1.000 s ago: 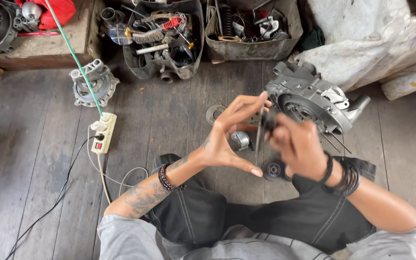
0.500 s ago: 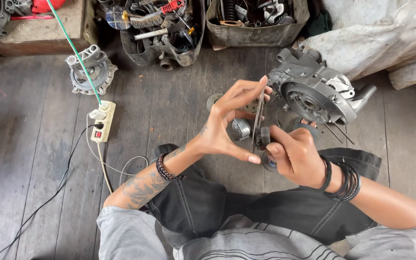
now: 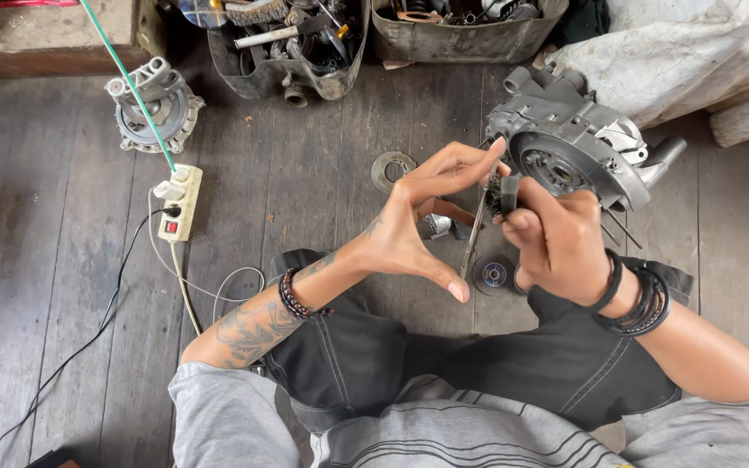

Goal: Inspecting and assembling motorcycle engine components while sitting on the floor

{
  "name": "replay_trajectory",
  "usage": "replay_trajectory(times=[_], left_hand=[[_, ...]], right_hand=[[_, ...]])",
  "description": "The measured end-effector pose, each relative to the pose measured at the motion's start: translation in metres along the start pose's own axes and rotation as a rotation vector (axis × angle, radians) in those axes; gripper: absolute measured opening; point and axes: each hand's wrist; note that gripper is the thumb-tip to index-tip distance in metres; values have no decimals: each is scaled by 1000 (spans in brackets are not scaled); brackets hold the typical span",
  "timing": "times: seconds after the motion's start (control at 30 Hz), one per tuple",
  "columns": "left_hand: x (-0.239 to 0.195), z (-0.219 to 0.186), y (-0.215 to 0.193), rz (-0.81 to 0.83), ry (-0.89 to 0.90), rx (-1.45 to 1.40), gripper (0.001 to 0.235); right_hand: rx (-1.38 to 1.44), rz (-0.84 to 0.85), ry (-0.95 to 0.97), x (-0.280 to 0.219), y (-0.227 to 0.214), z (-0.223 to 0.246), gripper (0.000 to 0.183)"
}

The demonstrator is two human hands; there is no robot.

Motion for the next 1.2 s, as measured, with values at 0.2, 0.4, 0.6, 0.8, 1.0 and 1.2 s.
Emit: replay_trajectory(times=[0.2, 0.4, 0.6, 0.8, 1.0, 1.2], left_hand=[[-7, -11, -5, 22, -55, 30, 118], [-6, -12, -3, 18, -44, 100, 119], [-2, -4, -16, -182, 44, 4, 127], [-5, -6, -31, -223, 34, -390, 121], [-11, -17, -26, -103, 95, -172, 108], [-10, -7, -28, -202, 139, -205, 116]], right_hand=[[57, 118, -96, -11, 2, 17, 21], [1, 70, 59, -4, 2, 21, 25], [62, 205, 13, -6, 5, 26, 11], [31, 258, 170, 4, 4, 1, 12], [168, 172, 380, 18, -15, 15, 18], [153, 188, 264, 3, 9, 14, 8]])
Point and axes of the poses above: each hand's wrist, its own x-axis towards the middle knuckle, its own y-axis out of the palm, z = x × y, and after that the axes turned 10 degrees about -y, right-handed
